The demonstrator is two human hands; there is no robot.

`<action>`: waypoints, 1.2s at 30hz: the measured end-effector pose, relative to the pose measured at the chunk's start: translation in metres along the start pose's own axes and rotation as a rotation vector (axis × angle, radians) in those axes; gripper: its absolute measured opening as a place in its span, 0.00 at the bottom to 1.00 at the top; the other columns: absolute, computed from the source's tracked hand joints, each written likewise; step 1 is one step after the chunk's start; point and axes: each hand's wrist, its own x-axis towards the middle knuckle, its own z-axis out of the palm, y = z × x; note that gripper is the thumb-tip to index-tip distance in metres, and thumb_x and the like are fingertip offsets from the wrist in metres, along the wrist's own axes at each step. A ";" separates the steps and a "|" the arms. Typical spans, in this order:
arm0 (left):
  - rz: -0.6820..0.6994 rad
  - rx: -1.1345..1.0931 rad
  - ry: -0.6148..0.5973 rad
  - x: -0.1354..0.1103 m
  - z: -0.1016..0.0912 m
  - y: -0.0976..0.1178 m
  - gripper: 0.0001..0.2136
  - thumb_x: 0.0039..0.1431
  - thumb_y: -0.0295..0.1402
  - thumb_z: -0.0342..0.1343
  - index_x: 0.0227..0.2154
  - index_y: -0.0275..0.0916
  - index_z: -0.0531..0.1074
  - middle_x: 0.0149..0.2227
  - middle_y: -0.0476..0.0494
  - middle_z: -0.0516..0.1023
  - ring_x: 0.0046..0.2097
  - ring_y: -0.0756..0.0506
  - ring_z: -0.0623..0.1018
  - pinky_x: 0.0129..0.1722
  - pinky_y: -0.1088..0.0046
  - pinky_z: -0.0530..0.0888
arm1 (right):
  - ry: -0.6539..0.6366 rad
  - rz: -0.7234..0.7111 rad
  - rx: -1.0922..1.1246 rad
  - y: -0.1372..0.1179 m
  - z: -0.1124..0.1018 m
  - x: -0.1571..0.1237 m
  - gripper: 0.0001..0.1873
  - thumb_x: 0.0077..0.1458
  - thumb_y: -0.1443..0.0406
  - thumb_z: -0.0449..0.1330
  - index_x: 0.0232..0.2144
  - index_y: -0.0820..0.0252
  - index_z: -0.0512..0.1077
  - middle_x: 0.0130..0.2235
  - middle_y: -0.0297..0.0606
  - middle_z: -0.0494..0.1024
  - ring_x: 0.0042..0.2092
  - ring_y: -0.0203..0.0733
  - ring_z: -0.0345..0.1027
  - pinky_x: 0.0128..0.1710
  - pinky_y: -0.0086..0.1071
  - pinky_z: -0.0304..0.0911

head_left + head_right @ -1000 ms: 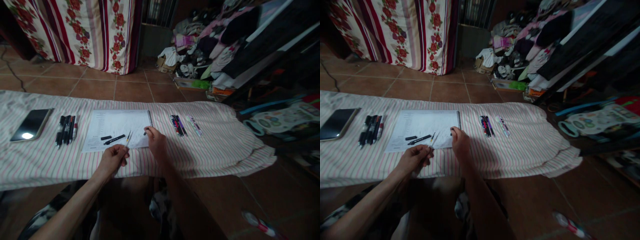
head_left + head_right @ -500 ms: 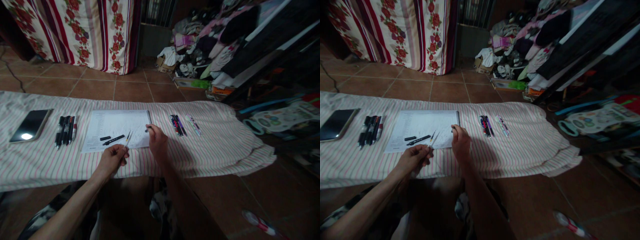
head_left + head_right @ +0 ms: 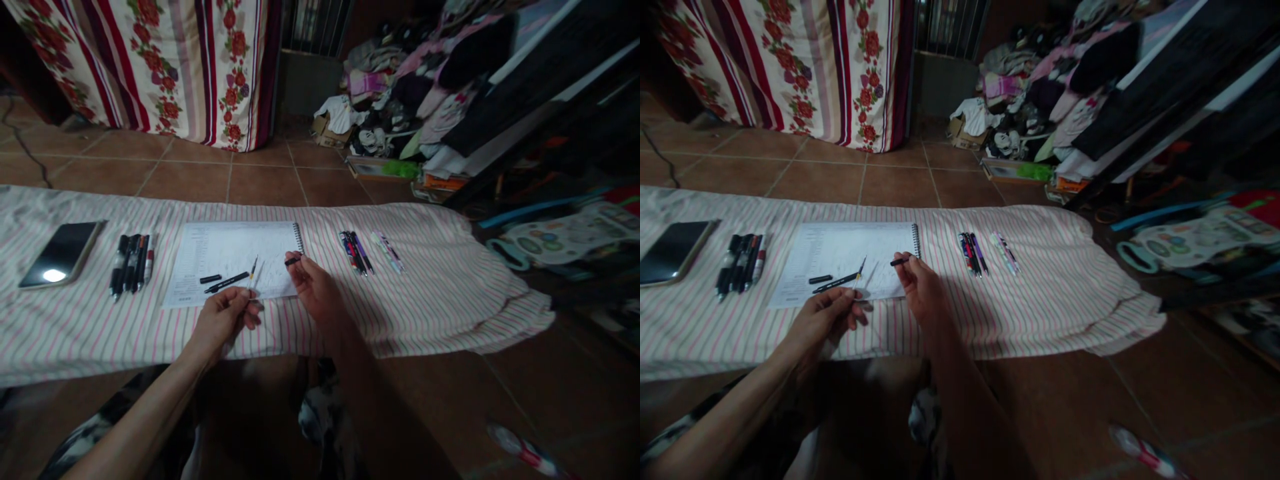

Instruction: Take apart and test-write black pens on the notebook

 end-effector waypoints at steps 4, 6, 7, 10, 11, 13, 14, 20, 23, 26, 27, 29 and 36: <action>0.032 -0.009 -0.035 0.002 0.001 -0.003 0.12 0.46 0.38 0.60 0.27 0.32 0.71 0.19 0.47 0.74 0.19 0.53 0.70 0.22 0.79 0.64 | -0.024 0.205 0.135 0.002 0.007 -0.006 0.09 0.56 0.73 0.51 0.31 0.65 0.71 0.30 0.36 0.78 0.34 0.28 0.73 0.32 0.16 0.69; 0.041 -0.006 -0.050 0.003 0.002 -0.005 0.13 0.45 0.38 0.60 0.28 0.32 0.71 0.20 0.47 0.74 0.19 0.54 0.69 0.21 0.79 0.64 | -0.058 0.292 0.178 0.005 0.010 -0.009 0.11 0.57 0.73 0.49 0.31 0.65 0.71 0.31 0.36 0.78 0.34 0.28 0.73 0.32 0.16 0.69; 0.043 -0.008 -0.054 0.003 0.002 -0.005 0.13 0.45 0.39 0.60 0.28 0.32 0.71 0.20 0.47 0.74 0.19 0.54 0.69 0.21 0.79 0.63 | -0.082 0.328 0.198 0.006 0.011 -0.011 0.12 0.57 0.72 0.48 0.31 0.64 0.71 0.31 0.35 0.78 0.35 0.28 0.73 0.31 0.16 0.69; 0.048 -0.004 -0.051 0.002 0.006 -0.003 0.13 0.44 0.39 0.61 0.28 0.33 0.71 0.19 0.48 0.73 0.18 0.54 0.69 0.20 0.80 0.62 | -0.147 0.379 0.212 0.008 0.013 -0.013 0.13 0.58 0.72 0.47 0.30 0.65 0.71 0.31 0.36 0.77 0.35 0.27 0.73 0.31 0.15 0.68; 0.053 0.003 -0.043 0.001 0.008 -0.001 0.13 0.44 0.39 0.61 0.28 0.33 0.71 0.19 0.48 0.73 0.18 0.54 0.68 0.20 0.80 0.62 | -0.173 0.367 0.184 0.007 0.013 -0.014 0.12 0.58 0.72 0.48 0.30 0.65 0.71 0.31 0.36 0.77 0.35 0.27 0.72 0.31 0.15 0.68; 0.064 0.012 -0.019 0.000 0.010 0.001 0.14 0.43 0.39 0.61 0.27 0.33 0.71 0.19 0.49 0.73 0.18 0.54 0.68 0.19 0.80 0.62 | -0.234 0.267 0.068 0.001 0.012 -0.015 0.10 0.57 0.71 0.50 0.30 0.63 0.71 0.31 0.35 0.77 0.35 0.27 0.72 0.31 0.16 0.68; 0.068 0.010 -0.006 0.000 0.011 0.002 0.14 0.43 0.40 0.61 0.27 0.33 0.71 0.19 0.49 0.73 0.18 0.54 0.68 0.19 0.79 0.62 | -0.260 0.181 -0.018 -0.004 0.011 -0.016 0.09 0.56 0.70 0.51 0.30 0.61 0.72 0.32 0.34 0.78 0.34 0.27 0.72 0.31 0.17 0.68; 0.055 -0.047 -0.004 0.001 0.012 0.000 0.13 0.43 0.38 0.61 0.27 0.33 0.70 0.18 0.50 0.73 0.18 0.55 0.68 0.20 0.80 0.62 | -0.085 -0.377 -0.514 -0.026 0.013 -0.020 0.16 0.55 0.63 0.48 0.23 0.62 0.71 0.27 0.30 0.79 0.25 0.24 0.69 0.21 0.16 0.63; 0.059 -0.060 -0.006 0.002 0.010 -0.002 0.12 0.44 0.37 0.61 0.28 0.33 0.70 0.18 0.50 0.73 0.18 0.55 0.69 0.20 0.80 0.63 | -0.066 -0.369 -0.440 -0.024 0.014 -0.021 0.10 0.50 0.62 0.55 0.29 0.62 0.73 0.29 0.32 0.79 0.25 0.27 0.68 0.20 0.17 0.61; 0.065 -0.046 -0.019 0.002 0.009 -0.003 0.12 0.44 0.37 0.61 0.28 0.33 0.71 0.18 0.50 0.73 0.18 0.55 0.69 0.20 0.80 0.63 | -0.028 -0.284 -0.471 -0.021 0.012 -0.018 0.08 0.45 0.62 0.60 0.28 0.61 0.73 0.31 0.36 0.79 0.27 0.29 0.68 0.20 0.19 0.58; 0.062 -0.044 -0.020 0.002 0.009 -0.003 0.12 0.44 0.37 0.61 0.28 0.33 0.71 0.18 0.50 0.73 0.18 0.55 0.69 0.20 0.80 0.63 | -0.018 -0.266 -0.477 -0.020 0.011 -0.016 0.08 0.44 0.63 0.61 0.28 0.61 0.72 0.32 0.36 0.79 0.27 0.29 0.68 0.20 0.19 0.58; 0.052 -0.040 -0.017 0.003 0.009 -0.003 0.12 0.44 0.37 0.61 0.28 0.33 0.70 0.18 0.50 0.73 0.18 0.55 0.69 0.20 0.80 0.63 | -0.076 -0.274 -0.364 -0.017 0.009 -0.012 0.10 0.45 0.61 0.60 0.31 0.58 0.71 0.37 0.36 0.78 0.30 0.30 0.69 0.22 0.20 0.60; 0.059 -0.060 0.010 0.003 0.013 -0.005 0.12 0.44 0.37 0.60 0.27 0.33 0.70 0.18 0.50 0.72 0.18 0.54 0.69 0.20 0.79 0.63 | 0.049 -0.264 -0.399 0.003 0.004 0.005 0.10 0.43 0.64 0.62 0.31 0.62 0.71 0.34 0.37 0.78 0.32 0.33 0.72 0.31 0.25 0.69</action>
